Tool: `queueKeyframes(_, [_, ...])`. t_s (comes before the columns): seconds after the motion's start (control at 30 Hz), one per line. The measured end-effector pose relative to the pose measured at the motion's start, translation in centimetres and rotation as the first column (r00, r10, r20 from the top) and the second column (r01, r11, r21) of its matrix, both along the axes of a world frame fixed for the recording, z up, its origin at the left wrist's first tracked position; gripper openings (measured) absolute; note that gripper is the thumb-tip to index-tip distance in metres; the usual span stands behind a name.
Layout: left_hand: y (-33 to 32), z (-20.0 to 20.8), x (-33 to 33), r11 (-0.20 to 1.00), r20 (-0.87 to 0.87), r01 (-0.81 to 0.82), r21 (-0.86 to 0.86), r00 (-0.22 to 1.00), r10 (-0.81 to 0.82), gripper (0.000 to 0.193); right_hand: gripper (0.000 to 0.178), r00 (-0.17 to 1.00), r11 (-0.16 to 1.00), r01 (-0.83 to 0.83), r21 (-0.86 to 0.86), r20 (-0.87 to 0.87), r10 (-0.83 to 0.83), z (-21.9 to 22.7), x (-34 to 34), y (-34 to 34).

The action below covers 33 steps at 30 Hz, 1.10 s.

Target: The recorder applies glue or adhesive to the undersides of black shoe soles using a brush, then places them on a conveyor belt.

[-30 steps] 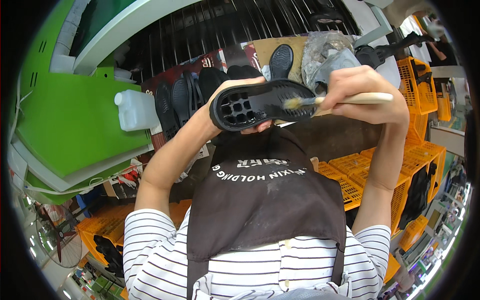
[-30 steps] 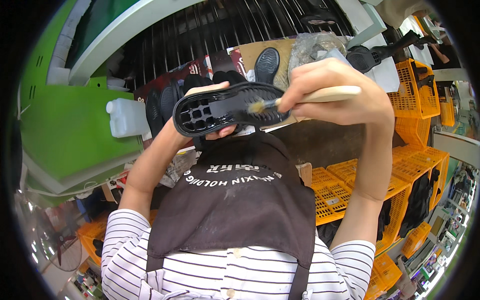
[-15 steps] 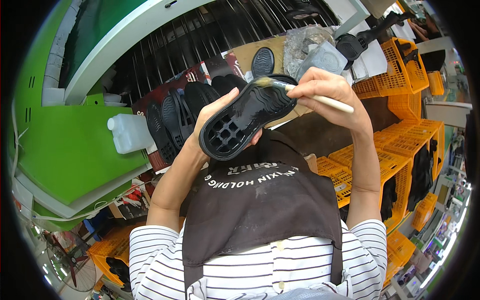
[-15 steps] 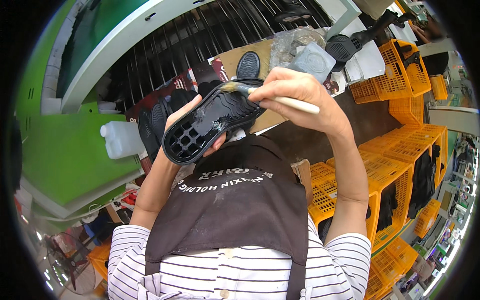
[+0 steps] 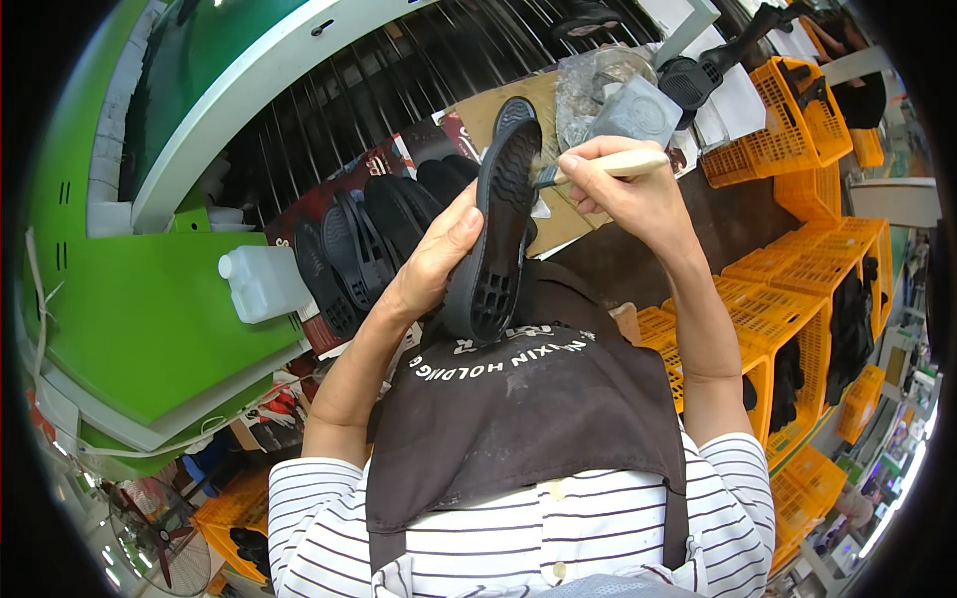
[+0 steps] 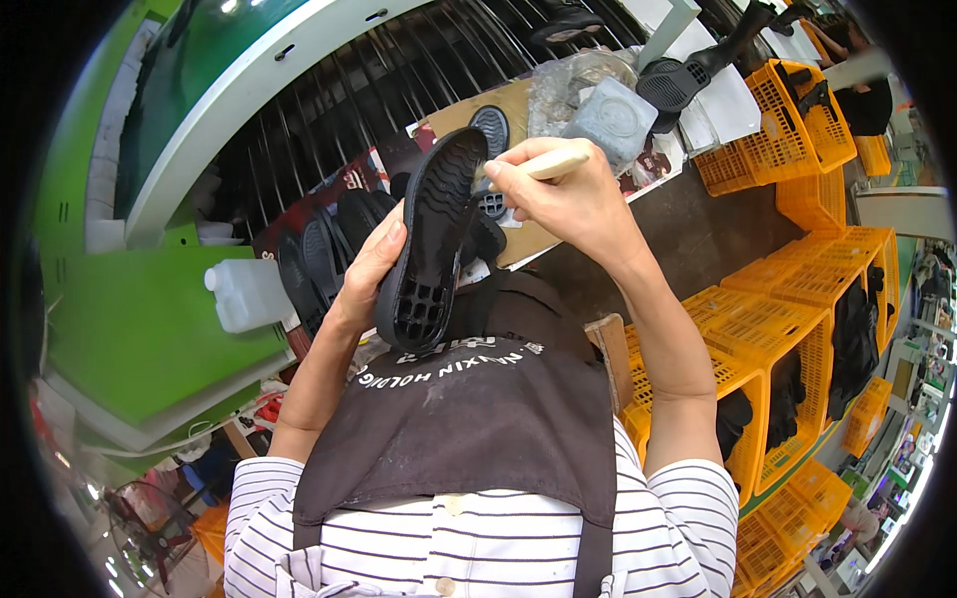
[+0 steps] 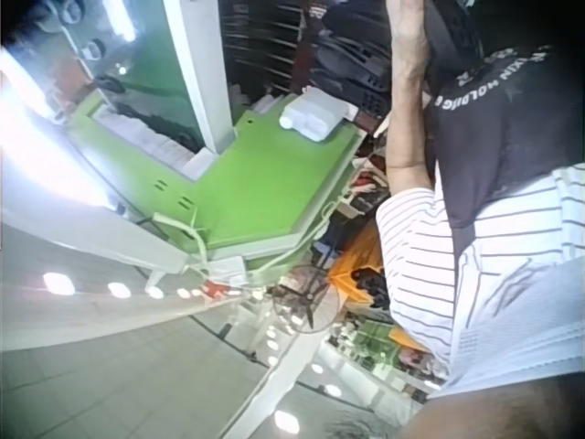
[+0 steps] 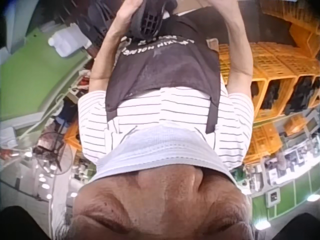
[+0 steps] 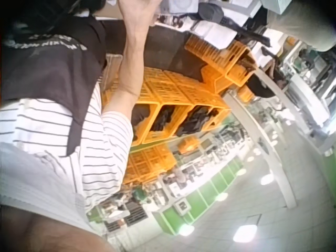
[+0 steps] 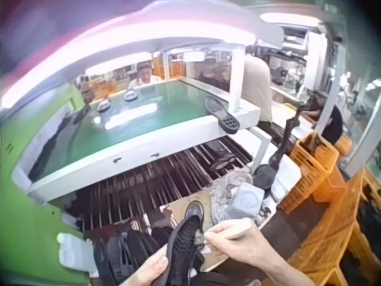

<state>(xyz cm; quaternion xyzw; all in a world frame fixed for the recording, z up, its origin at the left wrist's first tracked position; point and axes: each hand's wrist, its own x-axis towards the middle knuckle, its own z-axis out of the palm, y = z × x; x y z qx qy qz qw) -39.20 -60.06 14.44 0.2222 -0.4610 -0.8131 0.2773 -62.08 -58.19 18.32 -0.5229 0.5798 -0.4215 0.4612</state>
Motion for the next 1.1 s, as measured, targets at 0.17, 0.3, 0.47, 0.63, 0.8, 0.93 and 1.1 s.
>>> queueKeyframes(0.17, [-0.1,-1.7,0.5,0.991,0.005,-0.113,0.069,0.994,0.113,0.053,0.018,0.973,0.972,-0.185,0.144,0.169,0.160,1.7,-0.4,0.2])
queueKeyframes(0.3, [0.0,-2.1,0.7,0.972,-0.142,-0.086,0.218,0.983,0.118,0.051,0.011,0.954,0.896,-0.273,-0.351,-0.215,0.206,0.5,-1.5,0.0])
queueKeyframes(0.47, [-0.2,-2.2,1.2,0.840,-0.122,-0.173,0.514,0.955,0.272,0.055,0.027,0.786,0.678,-0.602,-0.421,-0.463,0.410,0.5,1.5,2.1])
queueKeyframes(0.63, [-0.2,-1.3,0.6,0.755,0.022,-0.261,0.602,0.950,0.311,0.059,0.029,0.760,0.613,-0.647,-0.453,-0.318,0.567,0.1,1.2,1.8])
queueKeyframes(0.8, [0.7,-1.6,0.6,0.950,-0.080,-0.094,0.298,0.989,0.123,0.064,0.017,0.926,0.847,-0.233,-0.477,-0.376,0.042,-1.7,-0.4,0.1])
queueKeyframes(0.93, [0.9,-2.4,0.1,0.949,-0.020,-0.234,0.211,0.970,0.244,0.059,0.014,0.963,0.915,-0.143,-0.377,-0.265,0.041,-1.6,0.9,1.0])
queueKeyframes(1.1, [0.3,-2.2,0.9,0.946,-0.065,-0.162,0.282,0.980,0.187,0.053,0.017,0.939,0.905,-0.343,-0.252,-0.050,0.341,0.5,-0.1,1.3])
